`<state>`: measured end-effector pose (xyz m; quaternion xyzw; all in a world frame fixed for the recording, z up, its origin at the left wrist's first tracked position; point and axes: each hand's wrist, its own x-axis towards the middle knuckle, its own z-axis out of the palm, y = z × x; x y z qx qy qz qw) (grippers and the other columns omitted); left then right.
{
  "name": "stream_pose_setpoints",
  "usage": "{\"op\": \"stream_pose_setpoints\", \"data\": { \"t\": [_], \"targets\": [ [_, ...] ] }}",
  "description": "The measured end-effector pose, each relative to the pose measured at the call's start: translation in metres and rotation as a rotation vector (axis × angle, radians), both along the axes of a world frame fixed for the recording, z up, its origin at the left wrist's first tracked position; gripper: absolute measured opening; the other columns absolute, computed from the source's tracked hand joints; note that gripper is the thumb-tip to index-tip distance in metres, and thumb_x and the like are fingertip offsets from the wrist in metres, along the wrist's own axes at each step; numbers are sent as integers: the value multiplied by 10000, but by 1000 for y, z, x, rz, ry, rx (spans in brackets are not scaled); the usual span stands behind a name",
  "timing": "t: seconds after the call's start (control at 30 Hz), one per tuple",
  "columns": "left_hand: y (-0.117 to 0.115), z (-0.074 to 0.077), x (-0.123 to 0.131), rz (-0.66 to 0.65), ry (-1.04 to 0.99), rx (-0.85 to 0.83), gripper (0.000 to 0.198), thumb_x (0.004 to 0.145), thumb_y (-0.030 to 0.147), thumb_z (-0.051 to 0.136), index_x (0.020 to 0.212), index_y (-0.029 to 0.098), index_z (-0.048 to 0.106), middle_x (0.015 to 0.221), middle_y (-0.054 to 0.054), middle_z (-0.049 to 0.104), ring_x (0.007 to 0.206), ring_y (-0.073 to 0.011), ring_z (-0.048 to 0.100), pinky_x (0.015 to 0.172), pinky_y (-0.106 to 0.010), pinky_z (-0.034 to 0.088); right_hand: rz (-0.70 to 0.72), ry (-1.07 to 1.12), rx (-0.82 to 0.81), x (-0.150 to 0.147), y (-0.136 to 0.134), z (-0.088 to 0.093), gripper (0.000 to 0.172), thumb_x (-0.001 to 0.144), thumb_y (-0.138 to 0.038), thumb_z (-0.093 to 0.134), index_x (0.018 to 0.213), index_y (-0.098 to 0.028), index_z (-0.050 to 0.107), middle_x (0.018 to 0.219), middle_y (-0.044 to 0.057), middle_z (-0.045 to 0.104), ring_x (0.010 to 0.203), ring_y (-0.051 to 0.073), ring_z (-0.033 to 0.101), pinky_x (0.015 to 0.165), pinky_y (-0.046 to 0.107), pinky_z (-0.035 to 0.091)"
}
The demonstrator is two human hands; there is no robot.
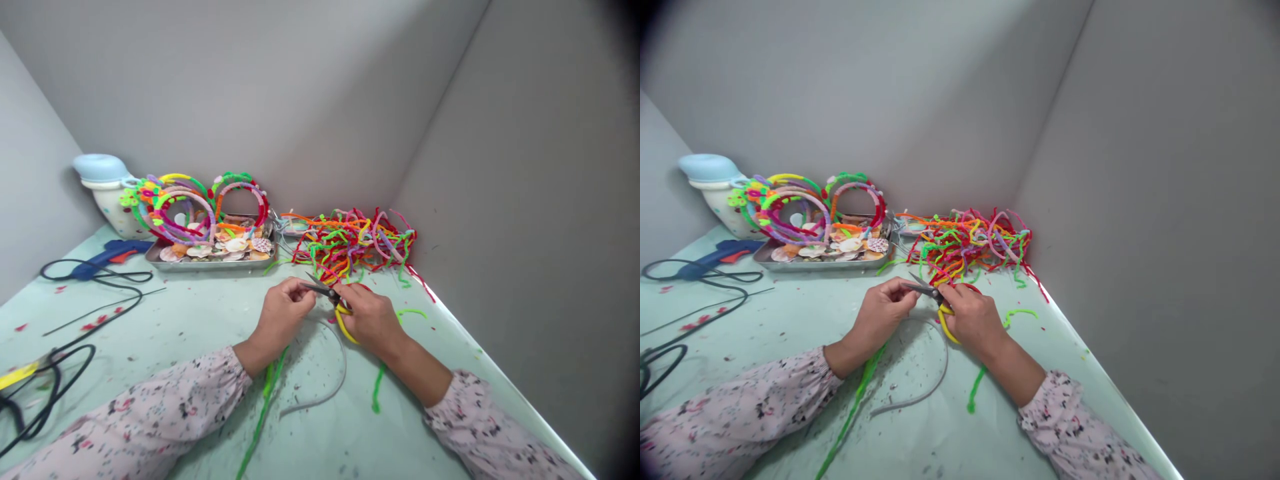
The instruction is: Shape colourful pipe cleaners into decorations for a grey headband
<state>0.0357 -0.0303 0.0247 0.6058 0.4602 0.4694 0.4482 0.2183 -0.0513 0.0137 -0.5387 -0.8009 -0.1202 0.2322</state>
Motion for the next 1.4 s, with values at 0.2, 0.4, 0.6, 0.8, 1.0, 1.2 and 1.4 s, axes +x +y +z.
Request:
{"op": "stream_pose_setpoints", "data": {
  "t": [0.2,0.4,0.6,0.8,1.0,1.2,1.4],
  "targets": [
    [0,1,2,-4,-28,-60,148,708,268,609,758,138,661,618,22,570,526,-83,431,483,-193,317,72,204,-95,3,3,-6,278,818,-173,562,1084,-224,621,897,26,683,779,157,622,685,234,445],
    [1,-1,3,26,-26,-59,162,704,237,596,791,127,677,621,20,576,522,-76,426,478,-184,320,37,280,-42,0,4,-5,290,829,-309,606,1095,-194,601,855,42,644,742,171,591,682,256,458],
    [1,-1,3,7,11,0,189,696,171,554,816,136,697,620,25,572,543,-78,438,505,-182,334,35,141,-31,-2,2,-5,293,839,-308,575,1117,-215,590,924,59,630,842,195,593,735,267,458],
    [1,-2,2,17,22,-1,194,704,170,545,822,138,695,635,23,568,550,-78,432,513,-183,336,17,72,-31,-3,1,-3,298,840,-290,566,1132,-228,582,943,55,636,862,200,600,734,271,450],
    [1,-3,2,16,26,14,180,713,179,556,821,135,694,646,16,569,568,-82,438,521,-183,340,1,63,-48,-3,0,-3,297,822,-237,564,1118,-250,589,970,38,653,893,197,613,729,265,443],
    [1,-4,1,17,28,23,167,714,179,565,814,132,690,642,16,575,563,-81,441,515,-179,339,-4,68,-44,-2,0,-4,297,810,-220,570,1103,-255,607,947,27,670,860,184,623,710,256,439],
    [2,-5,1,3,15,28,164,720,185,562,811,138,691,656,14,590,568,-82,448,520,-178,343,5,64,-37,-1,1,-4,311,786,-184,571,1086,-249,624,921,29,684,849,179,627,701,242,433]
  ]
}}
